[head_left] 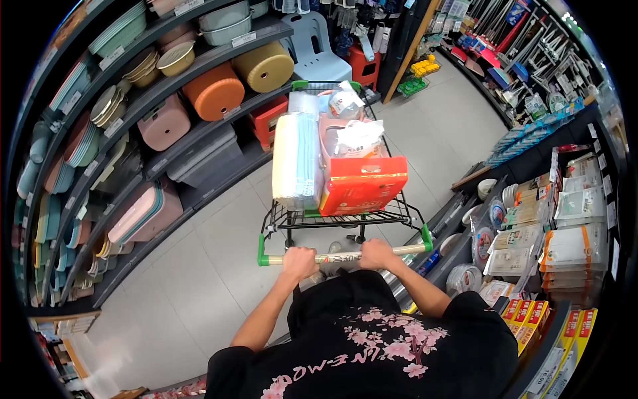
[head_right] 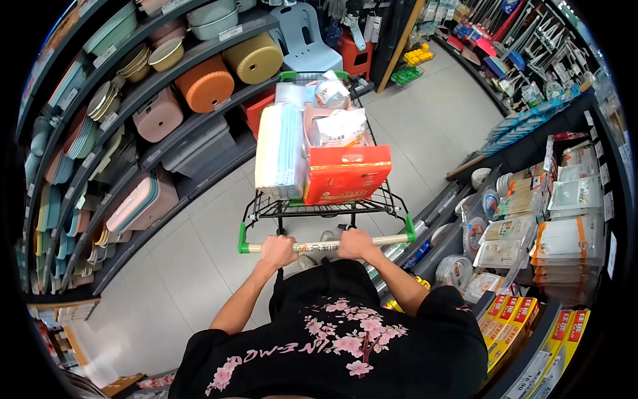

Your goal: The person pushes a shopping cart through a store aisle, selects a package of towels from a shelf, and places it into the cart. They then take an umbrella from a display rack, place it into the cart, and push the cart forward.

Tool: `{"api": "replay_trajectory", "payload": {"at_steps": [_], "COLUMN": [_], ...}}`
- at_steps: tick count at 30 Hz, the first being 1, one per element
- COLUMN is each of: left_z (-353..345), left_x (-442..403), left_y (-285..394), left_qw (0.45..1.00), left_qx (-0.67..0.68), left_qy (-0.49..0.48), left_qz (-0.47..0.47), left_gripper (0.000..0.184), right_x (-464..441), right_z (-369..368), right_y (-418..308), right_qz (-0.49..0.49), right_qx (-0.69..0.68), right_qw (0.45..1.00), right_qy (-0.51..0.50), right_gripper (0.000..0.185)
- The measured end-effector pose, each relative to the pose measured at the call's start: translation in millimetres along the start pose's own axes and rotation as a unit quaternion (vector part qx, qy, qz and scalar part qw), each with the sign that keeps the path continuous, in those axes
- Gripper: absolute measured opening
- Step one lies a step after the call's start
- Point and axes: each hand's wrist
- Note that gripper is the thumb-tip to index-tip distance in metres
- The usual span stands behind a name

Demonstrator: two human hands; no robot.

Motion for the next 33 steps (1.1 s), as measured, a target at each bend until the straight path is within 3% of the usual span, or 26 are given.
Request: {"api": "replay_trajectory", "payload": {"at_steps": [5,6,12,13,19,20,25,33], "left_z": [19,28,36,47,51,64,62,63], "left_x": [-55,-48,-126,-124,-194,-192,-234,-274], "left_y": [15,-24,25,-12,48,17,62,108], "left_qw": [0.999,0.999,0.996,0.994,0.989,0.988,0.981,0.97], "left_qx": [-0.008,-0.002,-0.032,-0.03,-0.065,-0.059,-0.093,-0.099], "left_qy": [-0.025,-0.034,-0.04,-0.049,-0.048,-0.058,-0.062,-0.068], "left_qz": [-0.033,-0.039,-0.071,-0.091,-0.121,-0.129,-0.158,-0.21], "left_gripper": [0.018,0.017,0.017,0.017,0.018,0.018,0.019,0.02], "right_x": [-5,-17,-18,-34,-31,-46,-35,-25], "right_z": [16,15,39,42,58,63,69,77], "right_y": [25,-17,39,2,66,33,71,97], "right_qz": [-0.044,-0.065,-0.11,-0.121,-0.171,-0.183,-0.222,-0.295], "right_qx": [-0.033,-0.039,-0.066,-0.069,-0.06,-0.061,-0.066,-0.061], "right_qw": [0.997,0.995,0.983,0.982,0.965,0.965,0.938,0.904], "right_qy": [0.055,0.067,0.13,0.124,0.188,0.181,0.258,0.303], "right_gripper": [0.029,0.028,0.028,0.028,0.028,0.028,0.023,0.019]}}
Point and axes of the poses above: each hand's wrist, its own x-axis away from the middle knuckle, its own z-axis out of the back of the hand, y = z × x, and after that the axes turned 11 degrees about z, right-handed
